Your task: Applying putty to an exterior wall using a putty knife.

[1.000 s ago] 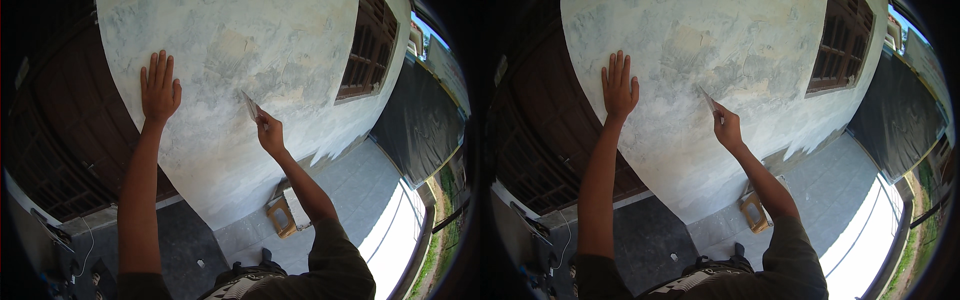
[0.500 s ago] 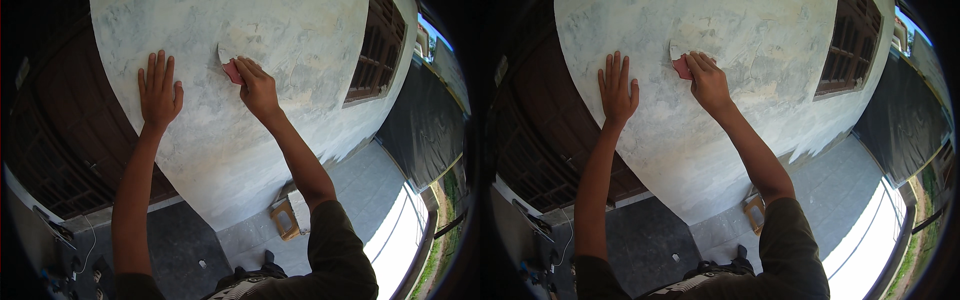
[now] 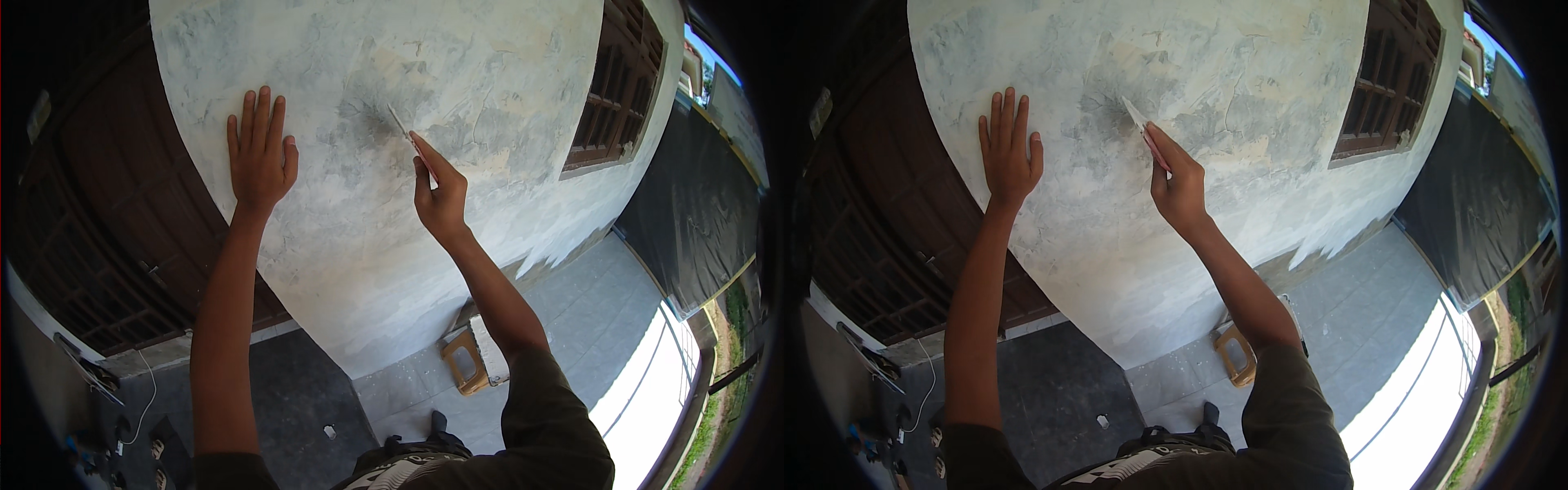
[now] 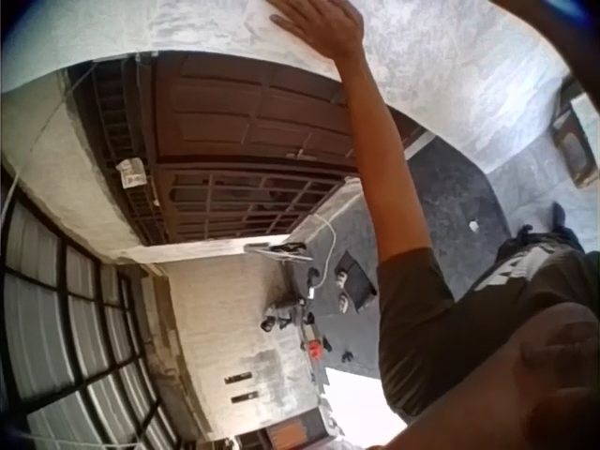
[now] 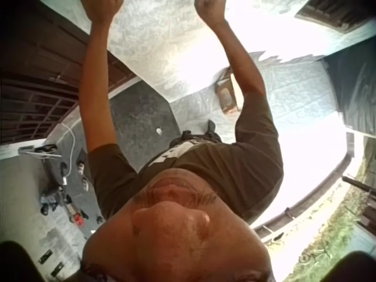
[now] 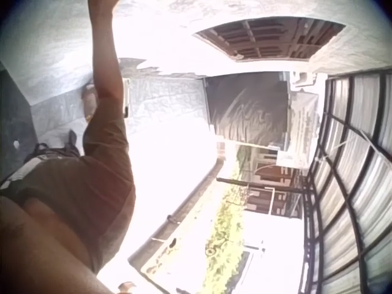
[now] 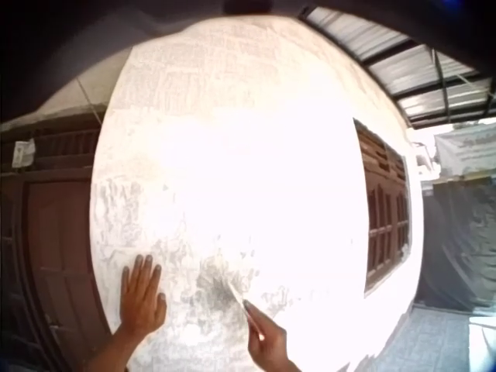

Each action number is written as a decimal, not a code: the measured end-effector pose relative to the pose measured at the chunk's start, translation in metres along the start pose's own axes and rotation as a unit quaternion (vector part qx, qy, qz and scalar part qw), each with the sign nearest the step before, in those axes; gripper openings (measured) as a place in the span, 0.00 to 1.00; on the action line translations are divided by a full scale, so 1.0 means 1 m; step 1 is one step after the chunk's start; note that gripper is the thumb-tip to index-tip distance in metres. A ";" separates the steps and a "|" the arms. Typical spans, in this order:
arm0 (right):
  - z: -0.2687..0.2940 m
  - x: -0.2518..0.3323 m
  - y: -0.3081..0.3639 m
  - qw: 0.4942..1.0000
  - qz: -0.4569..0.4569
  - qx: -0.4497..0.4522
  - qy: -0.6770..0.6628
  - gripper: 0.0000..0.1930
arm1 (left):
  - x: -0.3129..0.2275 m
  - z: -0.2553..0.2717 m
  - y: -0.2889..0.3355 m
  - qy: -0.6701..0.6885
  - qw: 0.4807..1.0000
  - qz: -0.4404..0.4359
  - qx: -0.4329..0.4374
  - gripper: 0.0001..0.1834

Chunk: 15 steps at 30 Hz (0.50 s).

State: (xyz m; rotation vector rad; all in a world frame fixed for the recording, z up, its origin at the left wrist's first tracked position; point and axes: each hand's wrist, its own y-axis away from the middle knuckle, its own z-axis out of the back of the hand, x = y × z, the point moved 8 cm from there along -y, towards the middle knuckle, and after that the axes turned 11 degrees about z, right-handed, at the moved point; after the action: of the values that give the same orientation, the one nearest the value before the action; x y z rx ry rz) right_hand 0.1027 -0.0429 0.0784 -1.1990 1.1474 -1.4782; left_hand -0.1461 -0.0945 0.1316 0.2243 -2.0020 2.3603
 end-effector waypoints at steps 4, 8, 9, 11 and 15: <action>-0.053 -0.017 -0.022 0.944 0.174 0.068 0.271 0.36 | -0.010 -0.002 -0.009 0.012 1.000 -0.008 -0.014 0.31; -0.121 0.005 0.070 0.942 0.185 0.157 0.234 0.31 | -0.001 0.003 -0.006 0.001 1.000 -0.005 -0.008 0.31; -0.128 0.010 0.099 0.942 0.170 0.186 0.221 0.31 | 0.000 0.003 -0.007 0.000 1.000 -0.008 -0.012 0.31; -0.130 0.024 0.148 0.949 0.117 0.245 0.161 0.32 | 0.002 0.001 -0.005 -0.004 1.000 -0.006 -0.006 0.31; -0.106 0.010 0.216 0.941 -0.120 0.306 -0.077 0.26 | 0.001 -0.004 -0.003 -0.009 1.000 -0.006 -0.005 0.31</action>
State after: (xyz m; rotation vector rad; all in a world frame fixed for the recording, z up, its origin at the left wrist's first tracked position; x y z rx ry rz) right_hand 0.0146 -0.0778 -0.1431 -1.0034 0.3843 -1.7159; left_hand -0.1474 -0.0905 0.1342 0.2559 -2.0144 2.3493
